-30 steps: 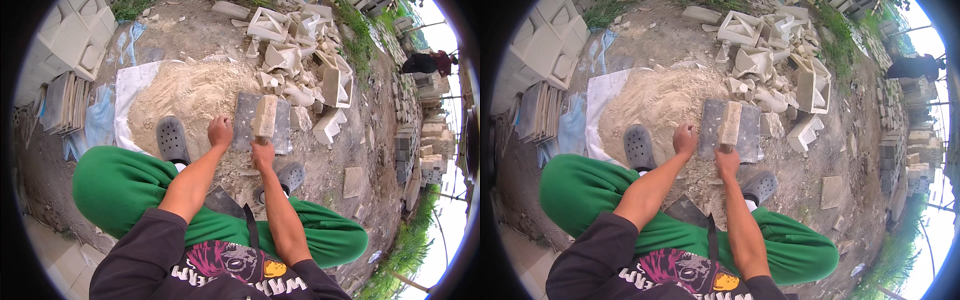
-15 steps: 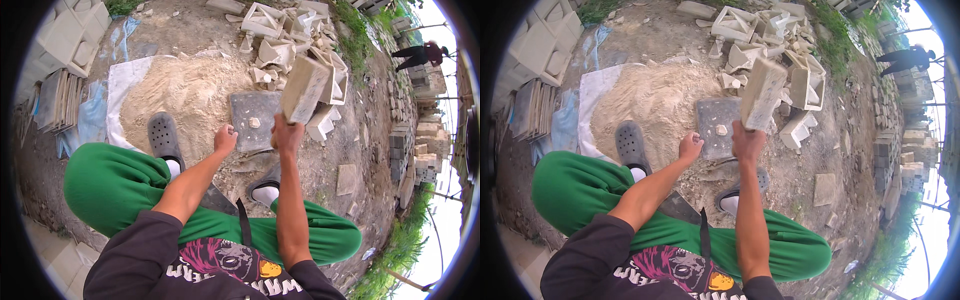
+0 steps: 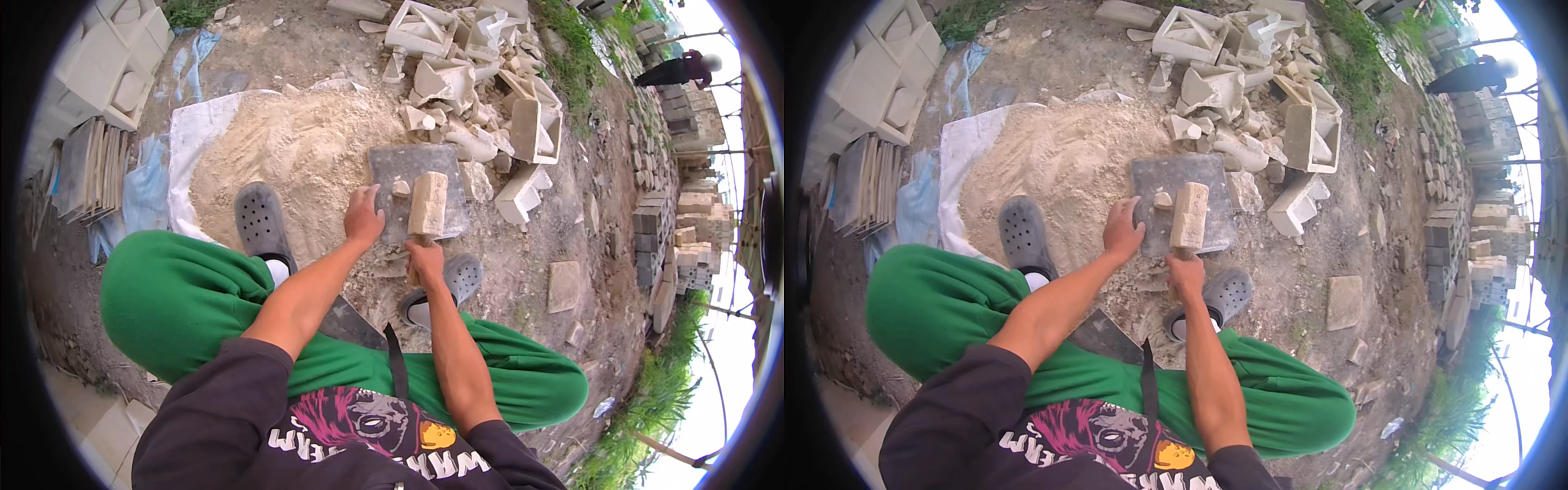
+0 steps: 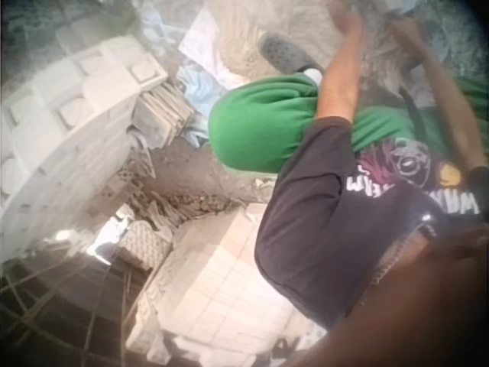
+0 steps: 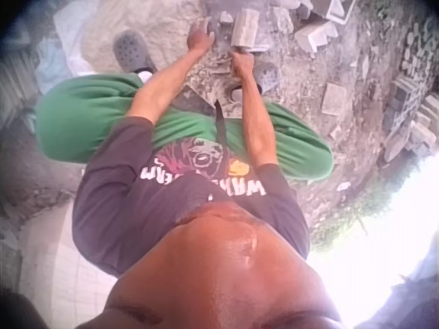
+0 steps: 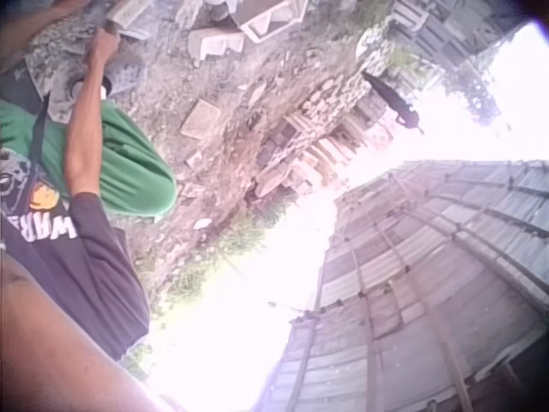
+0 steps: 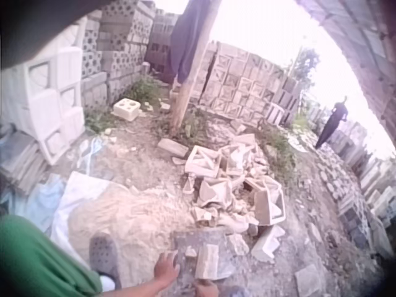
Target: The person shapes concrete blocks by striking them with a wooden mallet and using a metal plate to smooth or scrape away excess material while sitting on the ground.
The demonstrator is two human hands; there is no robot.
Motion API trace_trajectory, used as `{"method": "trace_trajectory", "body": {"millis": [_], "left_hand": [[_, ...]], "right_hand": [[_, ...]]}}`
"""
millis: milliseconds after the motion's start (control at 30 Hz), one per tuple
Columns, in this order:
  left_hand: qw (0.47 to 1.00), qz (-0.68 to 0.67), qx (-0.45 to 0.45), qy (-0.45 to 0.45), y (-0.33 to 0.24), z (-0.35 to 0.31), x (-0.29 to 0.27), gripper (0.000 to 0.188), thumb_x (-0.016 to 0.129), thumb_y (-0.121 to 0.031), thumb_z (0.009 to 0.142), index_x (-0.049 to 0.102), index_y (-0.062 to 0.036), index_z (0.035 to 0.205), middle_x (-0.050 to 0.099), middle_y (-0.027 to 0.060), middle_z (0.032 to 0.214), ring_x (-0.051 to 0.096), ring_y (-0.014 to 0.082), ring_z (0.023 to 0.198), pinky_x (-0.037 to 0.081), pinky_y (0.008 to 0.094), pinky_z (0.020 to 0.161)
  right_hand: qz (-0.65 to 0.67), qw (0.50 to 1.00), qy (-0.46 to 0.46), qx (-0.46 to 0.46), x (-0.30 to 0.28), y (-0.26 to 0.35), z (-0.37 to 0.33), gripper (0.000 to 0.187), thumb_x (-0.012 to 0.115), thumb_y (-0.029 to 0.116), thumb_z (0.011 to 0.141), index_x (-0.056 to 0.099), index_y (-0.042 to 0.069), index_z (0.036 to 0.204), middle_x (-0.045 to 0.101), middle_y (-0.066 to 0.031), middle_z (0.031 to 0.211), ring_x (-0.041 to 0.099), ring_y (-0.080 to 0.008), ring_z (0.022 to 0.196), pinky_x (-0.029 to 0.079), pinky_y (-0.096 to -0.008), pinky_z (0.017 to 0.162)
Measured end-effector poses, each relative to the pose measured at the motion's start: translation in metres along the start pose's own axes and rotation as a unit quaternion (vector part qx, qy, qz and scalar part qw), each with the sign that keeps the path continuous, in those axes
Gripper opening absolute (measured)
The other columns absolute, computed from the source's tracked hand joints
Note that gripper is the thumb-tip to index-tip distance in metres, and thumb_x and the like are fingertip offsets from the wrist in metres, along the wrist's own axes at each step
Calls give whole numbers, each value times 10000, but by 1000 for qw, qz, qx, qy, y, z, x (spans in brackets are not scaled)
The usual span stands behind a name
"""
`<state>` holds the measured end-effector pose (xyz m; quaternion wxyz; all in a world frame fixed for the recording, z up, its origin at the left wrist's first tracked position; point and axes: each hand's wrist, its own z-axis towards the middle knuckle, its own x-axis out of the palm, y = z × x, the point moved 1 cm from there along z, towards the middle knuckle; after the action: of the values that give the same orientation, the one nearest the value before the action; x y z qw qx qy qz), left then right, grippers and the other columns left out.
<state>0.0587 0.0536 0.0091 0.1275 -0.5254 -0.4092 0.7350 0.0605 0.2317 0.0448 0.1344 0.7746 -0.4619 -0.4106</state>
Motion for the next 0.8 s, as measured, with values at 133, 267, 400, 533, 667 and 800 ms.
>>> {"method": "trace_trajectory", "body": {"millis": [133, 267, 400, 533, 667, 800], "left_hand": [[994, -31, 93, 56, -3, 36, 10, 420, 703, -231, 859, 633, -107, 1254, 629, 98, 1161, 618, 330, 1063, 511, 420, 920], [987, -47, -8, 152, -7, 62, 14, 282, 713, -263, 857, 747, -89, 1076, 711, 114, 1051, 671, 318, 976, 532, 413, 855], [975, -80, -101, 180, -4, 68, 21, 253, 758, -287, 830, 785, -84, 977, 756, 98, 921, 720, 279, 833, 551, 379, 767], [971, -102, -135, 169, -12, 66, 26, 226, 775, -276, 818, 795, -97, 955, 767, 86, 876, 732, 230, 790, 551, 347, 742], [957, -133, -186, 180, 0, 65, 25, 184, 778, -257, 793, 802, -115, 907, 759, 100, 871, 727, 254, 802, 555, 372, 745], [947, -141, -190, 216, 5, 71, 23, 194, 794, -280, 771, 798, -111, 866, 756, 109, 852, 729, 258, 804, 556, 380, 735]], "right_hand": [[36, 999, -12, -15, 1, 12, -9, 273, 743, 191, 762, 669, -44, 880, 641, -79, 629, 628, -190, 488, 509, -341, 474], [22, 999, -33, -36, -3, 27, -16, 290, 737, 206, 760, 668, -45, 886, 654, -89, 656, 631, -188, 491, 516, -342, 487], [22, 998, -27, -58, 2, 32, -17, 379, 753, 261, 738, 678, -43, 952, 688, -110, 721, 670, -206, 544, 540, -354, 545], [13, 997, -63, -52, 15, 13, -5, 365, 755, 254, 729, 670, -45, 921, 671, -98, 684, 658, -199, 529, 536, -355, 531], [18, 996, -51, -65, 10, 34, -9, 352, 756, 248, 734, 668, -43, 911, 677, -100, 697, 659, -196, 537, 538, -359, 532], [5, 998, -12, -59, -11, 78, -18, 320, 752, 227, 750, 685, -39, 914, 682, -119, 716, 660, -199, 559, 532, -352, 545]]}}
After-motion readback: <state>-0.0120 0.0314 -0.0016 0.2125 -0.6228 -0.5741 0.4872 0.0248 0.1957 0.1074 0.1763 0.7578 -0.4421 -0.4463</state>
